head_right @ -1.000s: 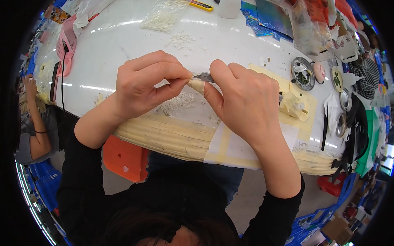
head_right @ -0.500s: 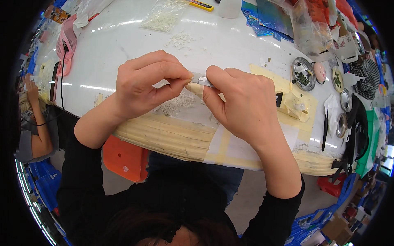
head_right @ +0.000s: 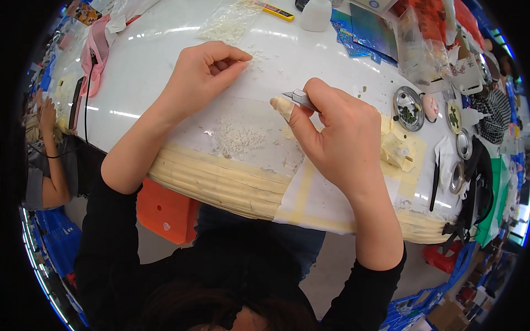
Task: Assembling small plastic toy components by hand.
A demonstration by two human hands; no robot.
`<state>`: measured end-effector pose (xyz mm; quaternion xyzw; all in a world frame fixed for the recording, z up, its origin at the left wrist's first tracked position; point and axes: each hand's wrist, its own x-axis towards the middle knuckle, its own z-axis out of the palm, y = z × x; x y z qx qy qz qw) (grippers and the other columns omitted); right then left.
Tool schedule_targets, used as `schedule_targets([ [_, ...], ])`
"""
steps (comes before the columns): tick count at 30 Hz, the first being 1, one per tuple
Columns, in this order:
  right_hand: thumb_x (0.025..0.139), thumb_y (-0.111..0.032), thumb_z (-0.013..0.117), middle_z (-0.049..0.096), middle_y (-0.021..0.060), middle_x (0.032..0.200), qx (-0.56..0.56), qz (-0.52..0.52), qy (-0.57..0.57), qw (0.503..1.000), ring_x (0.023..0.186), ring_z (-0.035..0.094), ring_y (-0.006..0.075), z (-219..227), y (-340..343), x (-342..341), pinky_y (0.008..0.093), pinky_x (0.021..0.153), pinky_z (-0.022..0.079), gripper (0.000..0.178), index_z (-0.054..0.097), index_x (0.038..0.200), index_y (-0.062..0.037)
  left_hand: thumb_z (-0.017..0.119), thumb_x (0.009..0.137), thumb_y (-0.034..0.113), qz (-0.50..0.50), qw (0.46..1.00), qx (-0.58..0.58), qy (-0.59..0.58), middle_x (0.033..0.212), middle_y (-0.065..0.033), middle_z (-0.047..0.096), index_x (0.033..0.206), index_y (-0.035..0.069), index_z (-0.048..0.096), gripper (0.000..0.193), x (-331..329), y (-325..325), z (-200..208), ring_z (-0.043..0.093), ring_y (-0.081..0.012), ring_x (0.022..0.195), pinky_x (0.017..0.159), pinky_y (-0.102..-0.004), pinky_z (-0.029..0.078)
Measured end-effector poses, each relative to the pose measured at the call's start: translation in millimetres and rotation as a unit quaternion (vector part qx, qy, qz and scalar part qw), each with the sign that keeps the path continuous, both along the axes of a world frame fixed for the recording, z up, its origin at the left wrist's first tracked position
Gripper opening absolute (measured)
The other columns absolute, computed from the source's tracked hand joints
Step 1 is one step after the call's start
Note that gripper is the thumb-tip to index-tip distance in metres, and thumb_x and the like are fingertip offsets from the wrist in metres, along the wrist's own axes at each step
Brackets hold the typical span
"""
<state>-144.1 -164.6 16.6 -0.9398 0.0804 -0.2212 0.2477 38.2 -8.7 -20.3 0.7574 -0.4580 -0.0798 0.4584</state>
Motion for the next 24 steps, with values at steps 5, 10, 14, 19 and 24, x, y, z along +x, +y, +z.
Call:
schedule_targets([
  [5, 0.081, -0.023, 0.074, 0.056, 0.0061, 0.059, 0.003, -0.003, 0.009, 1.0, 0.05, 0.052, 0.022, -0.2, 0.3, 0.6, 0.0322, 0.046, 0.039, 0.032, 0.05, 0.069, -0.0053, 0.068, 0.089, 0.012, 0.007, 0.987, -0.004, 0.159, 0.08, -0.0014, 0.066, 0.096, 0.0, 0.07, 0.014, -0.4, -1.2, 8.9, 0.057, -0.0054, 0.066, 0.063, -0.0197, 0.049],
  [10, 0.078, -0.016, 0.074, 0.058, 0.0059, 0.063, 0.006, 0.003, -0.023, 1.0, 0.05, 0.052, 0.0203, -1.6, 1.6, 0.8, 0.0305, 0.047, 0.04, 0.024, 0.053, 0.073, -0.0056, 0.066, 0.094, 0.021, -0.077, 0.866, -0.034, 0.493, 0.08, 0.0006, 0.063, 0.097, 0.002, 0.066, 0.02, -18.1, 2.9, 21.8, 0.056, -0.0041, 0.065, 0.059, -0.0166, 0.047],
  [14, 0.075, -0.008, 0.074, 0.06, 0.0049, 0.067, 0.046, 0.007, -0.012, 0.999, 0.051, 0.053, 0.0157, 3.5, 9.0, -0.1, 0.0274, 0.048, 0.041, 0.016, 0.058, 0.078, -0.0063, 0.061, 0.097, 0.028, -0.108, 0.779, -0.017, 0.618, 0.076, 0.0028, 0.059, 0.099, 0.002, 0.064, 0.026, -26.2, 6.9, 21.4, 0.053, -0.0019, 0.065, 0.056, -0.0146, 0.044],
  [19, 0.069, 0.002, 0.073, 0.06, 0.0023, 0.068, 0.077, 0.044, -0.074, 0.993, 0.052, 0.053, 0.0123, -0.4, 18.8, 0.8, 0.0257, 0.046, 0.041, 0.021, 0.063, 0.085, -0.007, 0.062, 0.097, 0.029, -0.117, 0.754, -0.02, 0.646, 0.076, 0.0031, 0.058, 0.097, 0.004, 0.065, 0.026, -35.9, 7.8, 19.6, 0.049, -0.0027, 0.065, 0.057, -0.0152, 0.041],
  [24, 0.061, 0.007, 0.069, 0.059, 0.0022, 0.068, 0.022, 0.092, -0.159, 0.983, 0.052, 0.055, 0.0149, -14.3, 19.9, 6.0, 0.0269, 0.045, 0.041, 0.031, 0.065, 0.088, -0.008, 0.064, 0.095, 0.026, -0.13, 0.737, -0.027, 0.663, 0.079, 0.0015, 0.06, 0.093, 0.005, 0.065, 0.021, -42.8, 7.8, 16.7, 0.048, -0.0048, 0.066, 0.059, -0.0186, 0.04],
])
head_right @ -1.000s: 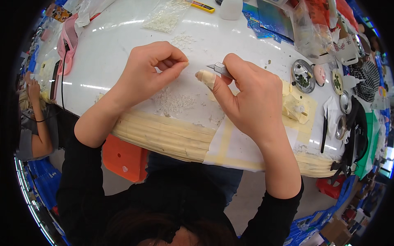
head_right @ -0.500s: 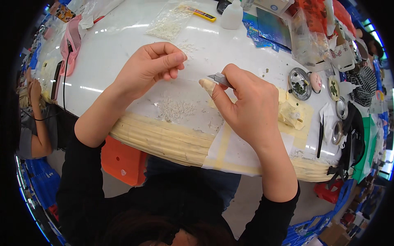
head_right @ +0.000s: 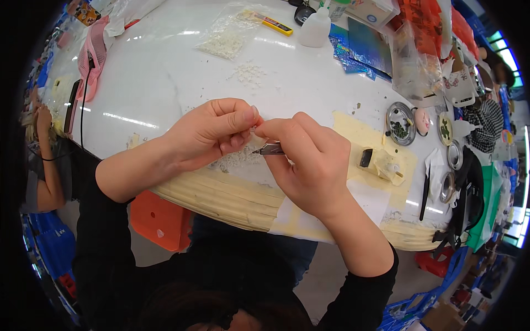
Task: Assembling small plastic toy components by hand.
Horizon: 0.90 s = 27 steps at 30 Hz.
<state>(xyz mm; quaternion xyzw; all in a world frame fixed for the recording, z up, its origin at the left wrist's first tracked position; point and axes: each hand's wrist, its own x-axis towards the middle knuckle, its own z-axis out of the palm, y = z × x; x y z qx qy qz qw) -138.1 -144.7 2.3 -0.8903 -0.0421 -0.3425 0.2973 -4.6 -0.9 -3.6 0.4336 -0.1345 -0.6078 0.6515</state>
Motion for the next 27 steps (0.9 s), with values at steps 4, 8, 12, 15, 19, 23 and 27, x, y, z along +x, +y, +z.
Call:
schedule_targets([
  [4, 0.065, 0.011, 0.067, 0.061, 0.003, 0.074, -0.027, 0.012, 0.014, 0.999, 0.055, 0.051, 0.0096, 1.7, -1.3, -2.6, 0.0215, 0.045, 0.043, 0.026, 0.064, 0.087, -0.0024, 0.065, 0.095, 0.024, -0.013, 0.999, -0.006, -0.037, 0.082, 0.0002, 0.062, 0.091, 0.006, 0.066, 0.019, 0.7, 2.9, -3.0, 0.05, -0.0055, 0.067, 0.058, -0.0198, 0.041],
  [8, 0.063, 0.009, 0.068, 0.061, 0.0033, 0.073, 0.026, 0.014, 0.019, 0.999, 0.055, 0.056, 0.0121, 4.6, 1.7, -1.8, 0.0234, 0.047, 0.043, 0.028, 0.064, 0.088, -0.0044, 0.064, 0.095, 0.022, -0.009, 0.996, -0.009, -0.083, 0.083, -0.0012, 0.063, 0.095, 0.004, 0.067, 0.019, 0.5, 3.4, 0.1, 0.053, -0.0063, 0.069, 0.058, -0.0195, 0.043],
  [12, 0.066, 0.007, 0.068, 0.063, 0.0037, 0.077, 0.054, -0.008, 0.041, 0.998, 0.059, 0.06, 0.0116, 8.3, -2.2, -4.1, 0.0231, 0.05, 0.045, 0.025, 0.064, 0.088, -0.0047, 0.063, 0.095, 0.017, 0.019, 0.984, -0.048, -0.169, 0.085, -0.0038, 0.066, 0.1, 0.0, 0.067, 0.018, 0.0, 1.9, 3.4, 0.06, -0.008, 0.072, 0.062, -0.0202, 0.05],
  [15, 0.068, 0.007, 0.066, 0.062, 0.0031, 0.077, 0.06, -0.019, 0.046, 0.997, 0.06, 0.06, 0.011, 8.4, -4.8, -3.2, 0.0226, 0.051, 0.045, 0.023, 0.063, 0.088, -0.0045, 0.064, 0.094, 0.014, 0.045, 0.962, -0.067, -0.261, 0.088, -0.0065, 0.068, 0.101, -0.001, 0.067, 0.017, 0.3, 3.5, 5.7, 0.065, -0.0099, 0.075, 0.067, -0.0227, 0.054],
  [19, 0.07, 0.007, 0.067, 0.062, 0.0029, 0.076, 0.076, -0.018, 0.059, 0.995, 0.06, 0.058, 0.0103, 8.9, -6.0, -3.9, 0.0223, 0.052, 0.045, 0.021, 0.063, 0.087, -0.0046, 0.065, 0.093, 0.013, 0.018, 0.972, -0.074, -0.224, 0.09, -0.008, 0.069, 0.099, -0.001, 0.066, 0.015, 1.8, 1.9, 8.6, 0.067, -0.0114, 0.075, 0.069, -0.0243, 0.056],
  [23, 0.074, 0.005, 0.069, 0.06, 0.0023, 0.075, 0.106, -0.054, 0.089, 0.989, 0.057, 0.05, 0.0076, 16.1, -10.2, -4.3, 0.0214, 0.049, 0.038, 0.018, 0.064, 0.088, -0.0038, 0.065, 0.094, 0.018, 0.06, 0.959, -0.066, -0.27, 0.086, -0.0062, 0.068, 0.098, 0.0, 0.066, 0.018, 9.3, 0.3, 4.4, 0.065, -0.0104, 0.074, 0.066, -0.0226, 0.054],
  [27, 0.08, -0.002, 0.069, 0.06, 0.0027, 0.075, 0.137, -0.077, 0.151, 0.976, 0.06, 0.047, 0.0073, 19.6, -29.0, -6.1, 0.0233, 0.048, 0.033, 0.008, 0.064, 0.086, -0.0007, 0.066, 0.093, 0.018, 0.068, 0.932, -0.022, -0.354, 0.082, -0.0021, 0.065, 0.093, 0.003, 0.067, 0.015, 14.4, 0.3, 5.3, 0.059, -0.0073, 0.069, 0.062, -0.0216, 0.049],
])
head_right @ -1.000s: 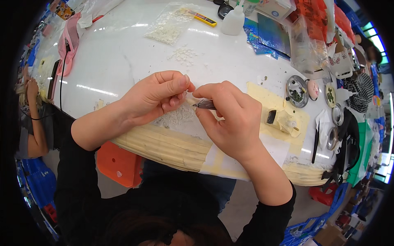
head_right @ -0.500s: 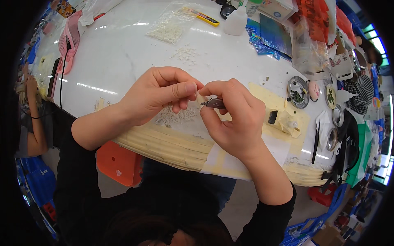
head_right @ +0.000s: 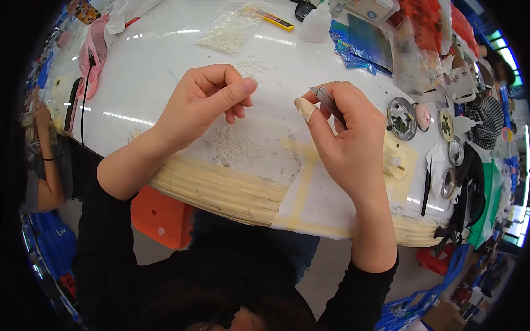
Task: Assembling small plastic toy components by hand.
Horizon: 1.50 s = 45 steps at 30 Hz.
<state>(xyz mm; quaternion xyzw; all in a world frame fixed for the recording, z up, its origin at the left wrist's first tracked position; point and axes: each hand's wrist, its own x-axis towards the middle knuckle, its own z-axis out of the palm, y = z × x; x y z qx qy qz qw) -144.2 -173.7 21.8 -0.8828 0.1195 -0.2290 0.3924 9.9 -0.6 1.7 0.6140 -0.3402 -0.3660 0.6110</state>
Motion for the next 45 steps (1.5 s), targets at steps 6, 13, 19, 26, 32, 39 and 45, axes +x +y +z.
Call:
schedule_targets([
  [6, 0.081, -0.008, 0.07, 0.061, 0.0042, 0.073, -0.014, 0.001, 0.016, 1.0, 0.059, 0.047, 0.0094, -1.1, -1.9, 4.2, 0.0258, 0.048, 0.033, 0.012, 0.063, 0.083, 0.0017, 0.078, 0.077, 0.008, -0.086, 0.895, -0.11, -0.423, 0.082, 0.0005, 0.059, 0.092, 0.009, 0.071, 0.016, -22.1, -1.6, -13.6, 0.055, -0.0141, 0.073, 0.06, -0.0265, 0.047],
  [13, 0.082, -0.011, 0.072, 0.058, 0.0037, 0.067, -0.015, -0.011, -0.03, 0.999, 0.057, 0.043, 0.0096, -3.6, -2.0, 8.3, 0.0259, 0.047, 0.032, 0.015, 0.063, 0.081, 0.0012, 0.079, 0.072, 0.016, -0.141, 0.825, -0.139, -0.529, 0.082, 0.001, 0.056, 0.084, 0.011, 0.07, 0.015, -34.3, -16.3, -22.9, 0.053, -0.0182, 0.079, 0.066, -0.0317, 0.047],
  [19, 0.082, -0.012, 0.071, 0.054, 0.002, 0.064, -0.016, -0.027, -0.018, 0.999, 0.055, 0.042, 0.0088, -3.0, -2.5, 6.1, 0.0256, 0.047, 0.031, 0.015, 0.063, 0.08, 0.0004, 0.076, 0.076, 0.018, -0.163, 0.744, -0.129, -0.636, 0.082, 0.0004, 0.057, 0.082, 0.009, 0.066, 0.015, -34.9, -13.8, -23.3, 0.053, -0.0173, 0.077, 0.065, -0.03, 0.045],
  [26, 0.078, -0.001, 0.068, 0.056, 0.0014, 0.069, 0.042, 0.005, -0.062, 0.997, 0.056, 0.044, 0.0072, -3.7, 5.3, 0.8, 0.0228, 0.047, 0.031, 0.007, 0.066, 0.085, -0.0026, 0.062, 0.096, 0.021, -0.078, 0.993, -0.026, 0.081, 0.084, 0.0012, 0.061, 0.092, 0.006, 0.066, 0.016, -16.2, -10.8, -5.2, 0.053, -0.008, 0.075, 0.069, -0.0229, 0.043],
  [32, 0.072, 0.011, 0.064, 0.059, 0.004, 0.079, -0.006, 0.062, -0.079, 0.995, 0.067, 0.058, 0.011, 0.6, 19.1, 1.7, 0.0221, 0.055, 0.047, 0.025, 0.068, 0.091, -0.0043, 0.059, 0.098, 0.022, -0.096, 0.95, -0.042, 0.294, 0.084, 0.0011, 0.06, 0.097, 0.007, 0.063, 0.015, -14.7, -4.8, -6.0, 0.053, -0.0079, 0.076, 0.071, -0.0231, 0.045],
  [39, 0.068, 0.014, 0.063, 0.063, 0.0066, 0.083, -0.029, 0.092, -0.112, 0.989, 0.071, 0.062, 0.0149, -4.8, 22.1, 1.0, 0.0243, 0.058, 0.053, 0.027, 0.067, 0.09, -0.0015, 0.062, 0.096, 0.024, -0.125, 0.931, -0.04, 0.341, 0.086, 0.0003, 0.061, 0.097, 0.006, 0.064, 0.018, -13.9, -1.5, -12.2, 0.055, -0.0075, 0.078, 0.073, -0.0223, 0.047],
  [45, 0.066, 0.013, 0.063, 0.062, 0.0065, 0.082, -0.042, 0.077, -0.108, 0.99, 0.07, 0.062, 0.0147, -4.3, 22.1, 1.2, 0.0246, 0.056, 0.051, 0.027, 0.067, 0.088, -0.0019, 0.061, 0.096, 0.018, -0.101, 0.954, -0.038, 0.278, 0.086, -0.0015, 0.064, 0.099, 0.005, 0.065, 0.013, -14.7, -1.1, -7.0, 0.057, -0.0085, 0.077, 0.07, -0.023, 0.047],
])
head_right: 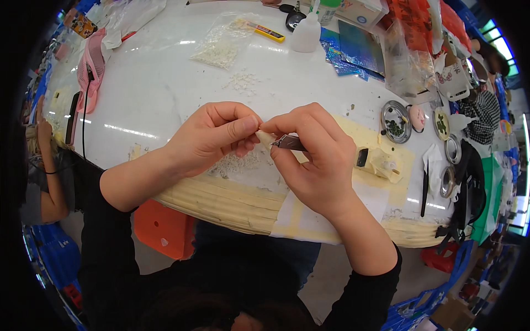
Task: Assembling small plastic toy components by hand.
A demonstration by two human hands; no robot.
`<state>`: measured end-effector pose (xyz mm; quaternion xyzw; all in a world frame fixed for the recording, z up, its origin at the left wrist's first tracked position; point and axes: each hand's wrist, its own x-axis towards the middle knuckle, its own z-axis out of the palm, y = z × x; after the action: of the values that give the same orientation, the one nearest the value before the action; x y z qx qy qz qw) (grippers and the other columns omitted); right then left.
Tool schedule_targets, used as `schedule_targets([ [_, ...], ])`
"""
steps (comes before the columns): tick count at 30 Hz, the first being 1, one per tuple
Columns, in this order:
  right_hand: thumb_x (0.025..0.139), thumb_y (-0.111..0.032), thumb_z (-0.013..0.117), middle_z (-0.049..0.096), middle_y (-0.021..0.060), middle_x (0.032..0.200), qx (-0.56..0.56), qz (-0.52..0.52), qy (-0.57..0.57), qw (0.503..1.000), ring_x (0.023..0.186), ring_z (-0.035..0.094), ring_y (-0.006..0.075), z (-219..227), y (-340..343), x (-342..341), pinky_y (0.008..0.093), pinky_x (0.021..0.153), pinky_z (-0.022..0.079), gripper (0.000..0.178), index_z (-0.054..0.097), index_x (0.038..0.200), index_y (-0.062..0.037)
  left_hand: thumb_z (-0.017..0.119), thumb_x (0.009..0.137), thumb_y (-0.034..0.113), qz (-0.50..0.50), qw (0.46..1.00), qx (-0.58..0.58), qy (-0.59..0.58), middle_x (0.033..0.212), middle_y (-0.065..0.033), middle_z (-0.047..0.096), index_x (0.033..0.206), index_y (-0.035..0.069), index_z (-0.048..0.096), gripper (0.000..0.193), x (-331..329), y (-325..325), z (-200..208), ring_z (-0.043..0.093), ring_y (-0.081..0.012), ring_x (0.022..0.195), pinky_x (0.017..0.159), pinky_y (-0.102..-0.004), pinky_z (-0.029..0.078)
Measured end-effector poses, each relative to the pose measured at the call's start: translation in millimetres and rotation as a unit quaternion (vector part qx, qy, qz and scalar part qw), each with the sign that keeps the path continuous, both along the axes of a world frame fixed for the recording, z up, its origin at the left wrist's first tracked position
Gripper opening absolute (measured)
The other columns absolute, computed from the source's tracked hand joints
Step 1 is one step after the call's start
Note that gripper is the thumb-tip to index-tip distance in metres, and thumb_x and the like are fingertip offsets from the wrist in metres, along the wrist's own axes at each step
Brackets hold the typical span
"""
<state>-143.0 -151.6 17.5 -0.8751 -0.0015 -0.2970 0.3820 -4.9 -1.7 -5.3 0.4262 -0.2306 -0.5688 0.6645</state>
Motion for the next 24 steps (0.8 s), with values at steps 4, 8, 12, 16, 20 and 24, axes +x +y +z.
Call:
schedule_targets([
  [4, 0.066, 0.013, 0.063, 0.062, 0.0064, 0.081, 0.001, -0.011, -0.008, 1.0, 0.069, 0.062, 0.0147, 0.2, -0.2, 0.8, 0.0249, 0.056, 0.049, 0.027, 0.067, 0.088, -0.0019, 0.065, 0.093, 0.012, 0.009, 0.999, -0.02, -0.023, 0.089, -0.003, 0.066, 0.103, 0.004, 0.067, 0.013, 0.7, 0.2, 3.1, 0.058, -0.0085, 0.078, 0.071, -0.0229, 0.047],
  [8, 0.065, 0.014, 0.061, 0.061, 0.0064, 0.081, -0.016, -0.007, -0.016, 1.0, 0.067, 0.061, 0.0148, -0.8, -0.7, 0.8, 0.0252, 0.056, 0.048, 0.03, 0.068, 0.09, -0.002, 0.067, 0.09, 0.006, 0.013, 0.999, -0.015, -0.028, 0.088, -0.0029, 0.066, 0.103, 0.003, 0.067, 0.013, 1.4, 1.3, 2.7, 0.059, -0.0082, 0.079, 0.071, -0.0231, 0.048],
  [12, 0.064, 0.014, 0.06, 0.061, 0.0067, 0.081, -0.031, -0.01, -0.016, 0.999, 0.066, 0.06, 0.015, -2.6, -0.3, 0.1, 0.0251, 0.056, 0.048, 0.037, 0.07, 0.095, -0.0033, 0.068, 0.09, 0.008, 0.048, 0.997, -0.006, -0.061, 0.089, -0.0031, 0.067, 0.101, 0.002, 0.067, 0.012, 1.3, 1.3, 2.6, 0.059, -0.0081, 0.078, 0.07, -0.0229, 0.049],
  [16, 0.064, 0.013, 0.059, 0.061, 0.0069, 0.082, -0.03, -0.024, -0.014, 0.999, 0.066, 0.06, 0.0153, -0.2, 3.0, -0.6, 0.0253, 0.056, 0.049, 0.043, 0.072, 0.101, -0.0054, 0.069, 0.089, 0.009, 0.063, 0.99, 0.006, -0.129, 0.087, -0.0028, 0.067, 0.098, 0.001, 0.067, 0.012, 0.3, 2.2, 7.8, 0.06, -0.0073, 0.075, 0.068, -0.0216, 0.05],
  [20, 0.064, 0.013, 0.059, 0.061, 0.0068, 0.083, -0.042, -0.014, -0.014, 0.999, 0.066, 0.06, 0.0154, -3.3, 0.0, -0.2, 0.0256, 0.056, 0.05, 0.047, 0.072, 0.105, -0.0063, 0.069, 0.089, 0.009, 0.077, 0.984, 0.007, -0.161, 0.085, -0.002, 0.067, 0.096, 0.001, 0.067, 0.011, -0.1, 2.8, 6.7, 0.06, -0.0061, 0.073, 0.065, -0.0206, 0.05],
  [24, 0.064, 0.013, 0.059, 0.061, 0.0067, 0.083, -0.036, -0.011, -0.007, 0.999, 0.065, 0.061, 0.0153, -3.3, 0.2, -0.6, 0.0254, 0.057, 0.05, 0.048, 0.072, 0.106, -0.0066, 0.069, 0.089, 0.008, 0.097, 0.977, -0.014, -0.192, 0.086, -0.0021, 0.067, 0.096, 0.0, 0.067, 0.011, -0.6, 3.0, 5.3, 0.06, -0.0054, 0.075, 0.066, -0.0204, 0.05],
])
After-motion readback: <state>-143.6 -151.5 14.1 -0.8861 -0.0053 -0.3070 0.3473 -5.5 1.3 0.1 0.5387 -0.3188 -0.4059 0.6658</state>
